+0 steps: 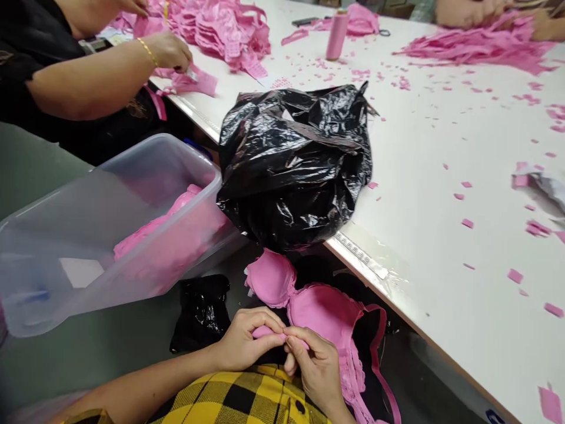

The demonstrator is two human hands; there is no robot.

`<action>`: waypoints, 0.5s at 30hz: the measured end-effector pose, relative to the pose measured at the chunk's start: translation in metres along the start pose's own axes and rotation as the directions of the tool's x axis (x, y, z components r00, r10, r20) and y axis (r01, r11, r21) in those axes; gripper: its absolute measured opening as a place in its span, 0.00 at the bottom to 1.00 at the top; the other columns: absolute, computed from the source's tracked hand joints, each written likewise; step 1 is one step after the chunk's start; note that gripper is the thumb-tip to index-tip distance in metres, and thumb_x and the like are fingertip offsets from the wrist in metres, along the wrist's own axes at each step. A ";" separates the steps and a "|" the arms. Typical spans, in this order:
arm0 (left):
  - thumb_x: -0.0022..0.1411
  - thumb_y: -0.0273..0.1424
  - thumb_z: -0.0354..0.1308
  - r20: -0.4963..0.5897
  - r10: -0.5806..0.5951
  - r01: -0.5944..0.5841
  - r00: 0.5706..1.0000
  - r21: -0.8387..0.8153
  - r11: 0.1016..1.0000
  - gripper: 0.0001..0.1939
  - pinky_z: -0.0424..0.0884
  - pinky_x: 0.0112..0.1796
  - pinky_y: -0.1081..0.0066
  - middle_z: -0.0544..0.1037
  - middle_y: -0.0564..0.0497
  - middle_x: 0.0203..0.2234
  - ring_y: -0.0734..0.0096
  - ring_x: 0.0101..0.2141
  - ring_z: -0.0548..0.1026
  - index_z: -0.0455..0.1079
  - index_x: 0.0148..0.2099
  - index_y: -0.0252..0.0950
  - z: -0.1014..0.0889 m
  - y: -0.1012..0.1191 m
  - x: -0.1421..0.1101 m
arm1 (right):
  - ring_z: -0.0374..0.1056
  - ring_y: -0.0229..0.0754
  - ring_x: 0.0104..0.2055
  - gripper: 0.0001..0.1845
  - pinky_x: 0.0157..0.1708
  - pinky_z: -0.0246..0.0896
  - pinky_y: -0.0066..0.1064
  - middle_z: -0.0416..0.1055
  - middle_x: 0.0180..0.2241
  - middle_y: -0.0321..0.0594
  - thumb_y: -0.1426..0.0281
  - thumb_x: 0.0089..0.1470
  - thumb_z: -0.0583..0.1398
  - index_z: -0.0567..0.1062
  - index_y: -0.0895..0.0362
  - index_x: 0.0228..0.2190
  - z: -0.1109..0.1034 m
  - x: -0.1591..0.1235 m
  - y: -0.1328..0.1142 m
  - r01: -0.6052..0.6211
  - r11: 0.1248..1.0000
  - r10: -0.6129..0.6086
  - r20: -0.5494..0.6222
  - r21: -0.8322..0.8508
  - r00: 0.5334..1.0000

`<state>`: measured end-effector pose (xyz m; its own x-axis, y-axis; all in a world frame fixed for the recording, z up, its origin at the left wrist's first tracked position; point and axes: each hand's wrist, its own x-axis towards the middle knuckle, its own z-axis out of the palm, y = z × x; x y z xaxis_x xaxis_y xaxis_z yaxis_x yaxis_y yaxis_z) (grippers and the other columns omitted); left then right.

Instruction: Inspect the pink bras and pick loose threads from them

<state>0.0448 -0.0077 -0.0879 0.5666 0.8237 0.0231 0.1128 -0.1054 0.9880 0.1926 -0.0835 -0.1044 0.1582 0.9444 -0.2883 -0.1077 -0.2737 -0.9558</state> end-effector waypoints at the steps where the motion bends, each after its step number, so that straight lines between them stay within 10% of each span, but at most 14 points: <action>1: 0.50 0.26 0.63 0.010 0.027 -0.027 1.000 0.004 1.000 0.04 0.74 0.34 0.73 0.80 0.45 0.29 0.69 0.30 0.77 0.74 0.32 0.31 0.000 0.000 -0.001 | 0.64 0.35 0.13 0.12 0.16 0.62 0.24 0.67 0.13 0.33 0.62 0.52 0.59 0.78 0.58 0.31 0.000 0.000 -0.001 -0.014 1.000 0.014 -0.014 -0.007 1.000; 10: 0.53 0.21 0.57 -0.096 0.071 -0.062 0.993 0.089 0.994 0.05 0.72 0.31 0.77 0.79 0.48 0.25 0.73 0.27 0.76 0.73 0.28 0.32 -0.022 -0.004 -0.004 | 0.65 0.37 0.15 0.24 0.15 0.62 0.27 0.71 0.19 0.39 0.53 0.50 0.58 0.75 0.61 0.38 0.007 0.016 -0.010 -0.234 0.971 0.238 0.143 -0.043 0.961; 13: 0.53 0.20 0.57 -0.212 0.105 -0.052 0.972 0.243 0.969 0.06 0.71 0.32 0.75 0.78 0.49 0.26 0.73 0.28 0.75 0.72 0.27 0.33 -0.055 -0.022 0.004 | 0.69 0.40 0.22 0.26 0.20 0.65 0.29 0.72 0.24 0.41 0.54 0.52 0.54 0.72 0.62 0.43 0.009 0.051 -0.027 -0.093 0.960 0.129 0.124 -0.262 0.984; 15: 0.54 0.20 0.55 -0.240 0.212 -0.114 0.947 0.367 0.923 0.07 0.71 0.33 0.73 0.78 0.49 0.27 0.72 0.29 0.75 0.72 0.29 0.33 -0.078 -0.039 0.014 | 0.69 0.39 0.24 0.20 0.25 0.64 0.27 0.73 0.22 0.40 0.59 0.56 0.51 0.74 0.62 0.35 0.015 0.085 -0.037 0.067 0.806 0.056 0.189 -0.588 0.980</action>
<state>-0.0152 0.0513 -0.1138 0.3646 0.8917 0.2682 0.3397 -0.3955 0.8533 0.1950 0.0094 -0.0927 -0.0362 0.9450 -0.3252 0.5014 -0.2643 -0.8238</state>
